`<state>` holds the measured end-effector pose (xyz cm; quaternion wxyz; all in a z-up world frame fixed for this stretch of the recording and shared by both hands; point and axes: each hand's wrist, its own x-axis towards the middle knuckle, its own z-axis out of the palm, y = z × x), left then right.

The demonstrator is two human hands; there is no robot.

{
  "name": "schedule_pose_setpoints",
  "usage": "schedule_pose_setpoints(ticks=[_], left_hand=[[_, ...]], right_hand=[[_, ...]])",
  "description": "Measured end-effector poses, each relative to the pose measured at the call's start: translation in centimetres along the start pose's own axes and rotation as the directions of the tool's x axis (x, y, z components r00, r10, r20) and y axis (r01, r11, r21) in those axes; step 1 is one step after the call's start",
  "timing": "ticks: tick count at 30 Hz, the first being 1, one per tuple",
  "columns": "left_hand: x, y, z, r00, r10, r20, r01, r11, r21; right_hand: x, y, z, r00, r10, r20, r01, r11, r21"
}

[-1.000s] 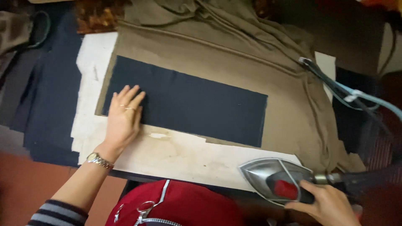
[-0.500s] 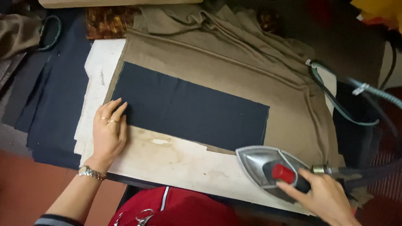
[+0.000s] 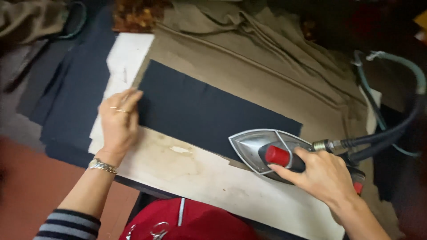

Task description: The person irons a dark rectangular piece of fabric on a workbench using a steam iron. They hold the fabric with their left hand and move the iron back and forth with their right hand, occasionally using a wooden block to press the material.

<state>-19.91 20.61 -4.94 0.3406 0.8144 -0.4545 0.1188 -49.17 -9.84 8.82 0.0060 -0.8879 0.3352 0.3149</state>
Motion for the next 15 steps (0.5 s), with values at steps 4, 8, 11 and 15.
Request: schedule_pose_setpoints(ticks=[4, 8, 11, 15], left_hand=[[-2.7, -2.9, -3.6, 0.969, -0.198, -0.145, 0.214, 0.972, 0.101], [-4.8, -5.1, -6.0, 0.906, -0.326, -0.27, 0.371, 0.918, 0.137], [-5.8, -5.5, -6.5, 0.89, -0.353, -0.288, 0.405, 0.902, 0.146], [-5.3, -4.4, -5.2, 0.933, -0.272, -0.236, 0.311, 0.939, 0.145]], right_hand=[[0.5, -0.1, 0.3, 1.0, -0.03, 0.001, 0.03, 1.0, 0.006], [0.6, -0.1, 0.3, 1.0, -0.016, -0.019, 0.015, 0.999, -0.051], [0.6, 0.0, 0.1, 0.999, 0.025, 0.038, -0.023, 0.998, -0.054], [1.6, 1.6, 2.0, 0.997, -0.033, -0.067, 0.038, 0.996, 0.076]])
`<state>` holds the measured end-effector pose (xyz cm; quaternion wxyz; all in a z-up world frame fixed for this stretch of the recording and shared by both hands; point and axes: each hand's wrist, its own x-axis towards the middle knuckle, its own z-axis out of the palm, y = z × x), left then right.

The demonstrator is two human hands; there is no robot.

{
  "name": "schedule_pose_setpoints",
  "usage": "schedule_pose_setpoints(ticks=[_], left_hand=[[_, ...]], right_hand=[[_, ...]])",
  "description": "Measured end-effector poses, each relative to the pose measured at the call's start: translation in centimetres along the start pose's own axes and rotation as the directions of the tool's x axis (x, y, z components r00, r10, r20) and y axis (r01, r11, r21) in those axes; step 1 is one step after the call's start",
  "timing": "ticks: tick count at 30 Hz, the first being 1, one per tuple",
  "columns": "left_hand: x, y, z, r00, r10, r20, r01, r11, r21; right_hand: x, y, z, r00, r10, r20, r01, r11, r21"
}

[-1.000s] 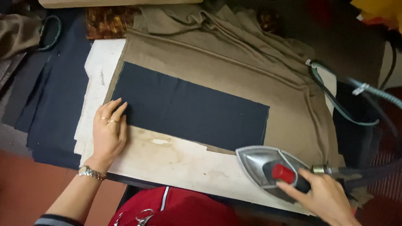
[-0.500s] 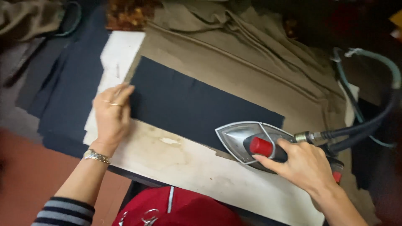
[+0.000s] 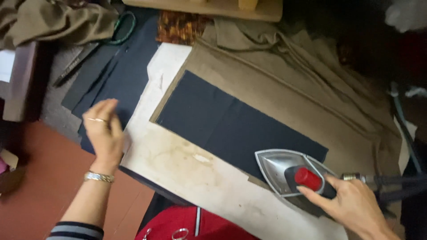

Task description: The person irons a dark rectangular piece of fabric on a workbench using a steam iron. They hold the fabric with their left hand and move the iron back and forth with their right hand, occasionally using a wooden block to press the material.

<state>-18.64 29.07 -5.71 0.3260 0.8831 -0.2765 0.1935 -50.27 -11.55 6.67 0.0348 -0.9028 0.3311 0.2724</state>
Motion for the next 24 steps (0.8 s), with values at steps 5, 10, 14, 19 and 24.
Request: schedule_pose_setpoints(ticks=[5, 10, 14, 19, 24], left_hand=[[1.5, 5.1, 2.2, 0.985, 0.145, 0.09, -0.129, 0.978, -0.164], [0.1, 7.8, 5.2, 0.94, 0.301, 0.162, -0.24, 0.918, -0.316], [-0.8, 7.9, 7.2, 0.852, 0.415, 0.32, -0.331, 0.9, -0.285], [-0.2, 7.6, 7.7, 0.841, 0.415, 0.348, -0.357, 0.908, -0.219], [-0.2, 7.2, 7.9, 0.838, 0.407, 0.363, -0.378, 0.913, -0.151]], right_hand=[[0.7, -1.6, -2.8, 0.938, 0.133, 0.321, -0.206, 0.957, 0.203], [1.2, -0.9, -0.5, 0.966, 0.058, 0.254, -0.102, 0.981, 0.165], [0.5, -2.4, -1.8, 0.987, 0.026, 0.157, -0.057, 0.979, 0.194], [0.4, -3.2, -1.9, 0.994, -0.002, 0.106, -0.009, 0.994, 0.106], [1.2, -3.6, -1.0, 0.986, -0.036, 0.161, 0.037, 0.999, -0.002]])
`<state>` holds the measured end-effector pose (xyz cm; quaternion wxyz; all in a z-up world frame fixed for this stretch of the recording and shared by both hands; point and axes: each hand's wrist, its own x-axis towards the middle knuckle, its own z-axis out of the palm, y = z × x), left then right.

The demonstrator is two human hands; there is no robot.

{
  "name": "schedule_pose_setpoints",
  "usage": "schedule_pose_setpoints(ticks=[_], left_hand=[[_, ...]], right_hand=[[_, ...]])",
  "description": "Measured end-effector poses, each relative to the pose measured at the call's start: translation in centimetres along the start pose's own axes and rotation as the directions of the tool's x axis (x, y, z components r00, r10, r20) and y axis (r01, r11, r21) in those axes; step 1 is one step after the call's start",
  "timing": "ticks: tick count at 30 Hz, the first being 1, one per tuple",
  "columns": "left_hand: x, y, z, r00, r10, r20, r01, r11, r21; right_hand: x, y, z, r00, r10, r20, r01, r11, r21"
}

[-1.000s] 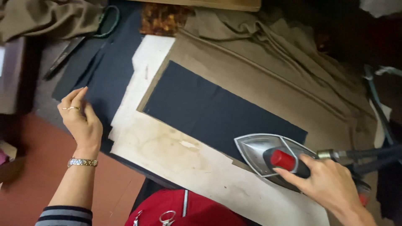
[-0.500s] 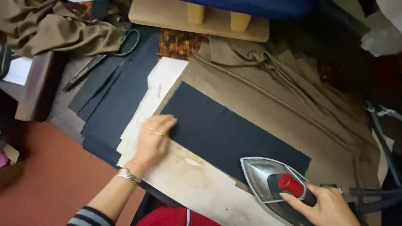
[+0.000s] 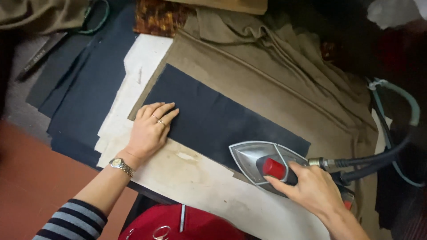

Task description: The person irons a dark rectangular piece of fabric on a workbench using a steam iron. They hold the fabric with their left hand and move the iron back and forth with their right hand, occasionally using a wooden block to press the material.

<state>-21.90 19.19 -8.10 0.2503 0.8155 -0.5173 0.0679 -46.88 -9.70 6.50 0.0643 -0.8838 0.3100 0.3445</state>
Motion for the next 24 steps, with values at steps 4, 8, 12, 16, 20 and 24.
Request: schedule_pose_setpoints(ticks=[4, 8, 12, 16, 20, 24], left_hand=[[0.0, 0.1, 0.1, 1.0, -0.002, -0.017, 0.002, 1.0, 0.026], [0.1, 0.2, 0.0, 1.0, -0.02, -0.009, 0.02, 1.0, 0.002], [0.3, 0.4, -0.1, 0.999, -0.024, -0.035, 0.024, 1.0, 0.001], [0.2, 0.5, -0.1, 0.998, -0.024, -0.05, 0.023, 1.0, -0.003], [0.1, 0.3, 0.0, 0.999, -0.016, -0.044, 0.016, 1.0, 0.007], [-0.2, 0.1, 0.3, 0.999, -0.034, -0.021, 0.034, 0.999, 0.003]], right_hand=[[0.4, 0.2, 0.4, 0.999, 0.011, 0.039, -0.012, 1.0, 0.012], [0.6, 0.4, 0.9, 0.999, 0.012, 0.037, -0.011, 1.0, -0.015], [0.5, 0.8, 1.3, 0.999, -0.036, -0.001, 0.036, 0.999, -0.016], [0.2, 0.4, 1.2, 1.0, 0.006, 0.007, -0.006, 1.0, 0.009], [-0.2, -0.1, 0.6, 1.0, 0.005, 0.011, -0.005, 1.0, -0.004], [-0.8, -1.2, -0.1, 0.998, 0.064, -0.004, -0.064, 0.996, 0.066]])
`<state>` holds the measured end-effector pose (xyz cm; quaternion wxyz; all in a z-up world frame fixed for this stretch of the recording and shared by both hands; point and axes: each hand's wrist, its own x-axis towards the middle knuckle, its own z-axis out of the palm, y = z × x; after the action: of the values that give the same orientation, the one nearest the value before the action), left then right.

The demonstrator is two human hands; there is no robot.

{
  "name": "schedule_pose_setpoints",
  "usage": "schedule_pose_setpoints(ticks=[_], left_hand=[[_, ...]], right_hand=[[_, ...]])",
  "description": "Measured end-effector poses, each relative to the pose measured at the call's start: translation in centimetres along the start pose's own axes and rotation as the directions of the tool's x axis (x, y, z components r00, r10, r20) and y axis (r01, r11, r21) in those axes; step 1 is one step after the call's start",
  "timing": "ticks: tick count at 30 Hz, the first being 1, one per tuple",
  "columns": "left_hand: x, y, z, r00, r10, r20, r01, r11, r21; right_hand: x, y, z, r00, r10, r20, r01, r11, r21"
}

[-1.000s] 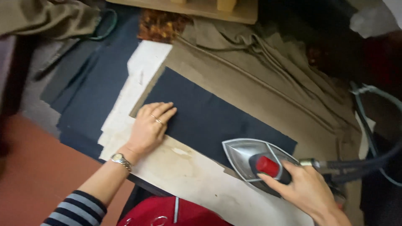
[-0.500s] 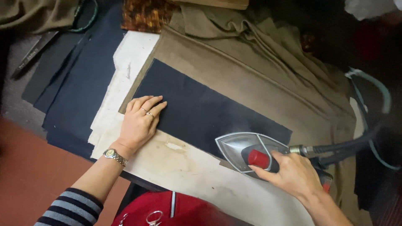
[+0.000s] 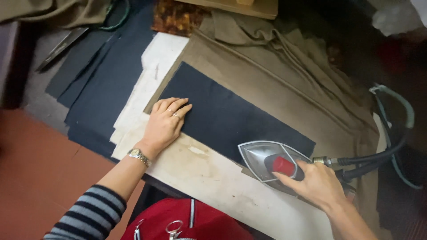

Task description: The person irons a dark rectangular piece of fabric on a workbench using a steam iron. They hold the fabric with their left hand and move the iron back and forth with their right hand, occasionally using a wooden block to press the material.

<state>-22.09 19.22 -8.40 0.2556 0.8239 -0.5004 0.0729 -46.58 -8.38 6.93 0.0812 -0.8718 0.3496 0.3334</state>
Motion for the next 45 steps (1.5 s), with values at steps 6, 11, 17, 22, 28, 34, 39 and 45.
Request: schedule_pose_setpoints(ticks=[6, 11, 17, 22, 28, 34, 39, 45], left_hand=[[-0.4, -0.3, 0.2, 0.999, 0.01, -0.036, -0.011, 0.999, -0.041], [-1.4, -1.1, -1.3, 0.997, 0.0, -0.075, -0.004, 0.999, -0.054], [-4.0, -3.3, -3.6, 0.994, -0.038, -0.102, 0.04, 0.999, 0.021], [-5.2, -4.6, -3.4, 0.992, -0.076, -0.104, 0.082, 0.995, 0.056], [-5.5, -5.0, -2.8, 0.993, -0.076, -0.095, 0.078, 0.997, 0.022], [-5.5, -5.2, -2.4, 0.99, -0.044, -0.134, 0.052, 0.997, 0.056], [-5.5, -5.2, -2.1, 0.993, -0.064, -0.101, 0.071, 0.996, 0.061], [-5.5, -5.3, -2.0, 0.993, -0.082, -0.089, 0.086, 0.995, 0.041]], right_hand=[[-0.8, -2.5, -1.1, 0.999, 0.04, 0.026, -0.042, 0.998, 0.05], [-0.8, -4.4, -1.6, 1.0, 0.009, 0.0, -0.009, 0.998, 0.068], [-0.7, -6.8, -2.1, 0.999, 0.006, -0.038, -0.003, 0.998, 0.067], [-0.5, -9.4, -2.6, 0.998, 0.001, -0.058, 0.002, 0.998, 0.059], [-0.4, -12.2, -3.0, 0.995, -0.013, -0.096, 0.021, 0.997, 0.077], [-0.3, -14.7, -3.4, 0.995, 0.018, -0.099, -0.013, 0.999, 0.05], [0.4, -16.4, -3.5, 0.995, 0.01, -0.1, -0.006, 0.999, 0.042], [0.8, -18.8, -4.1, 0.991, -0.053, -0.123, 0.06, 0.997, 0.05]])
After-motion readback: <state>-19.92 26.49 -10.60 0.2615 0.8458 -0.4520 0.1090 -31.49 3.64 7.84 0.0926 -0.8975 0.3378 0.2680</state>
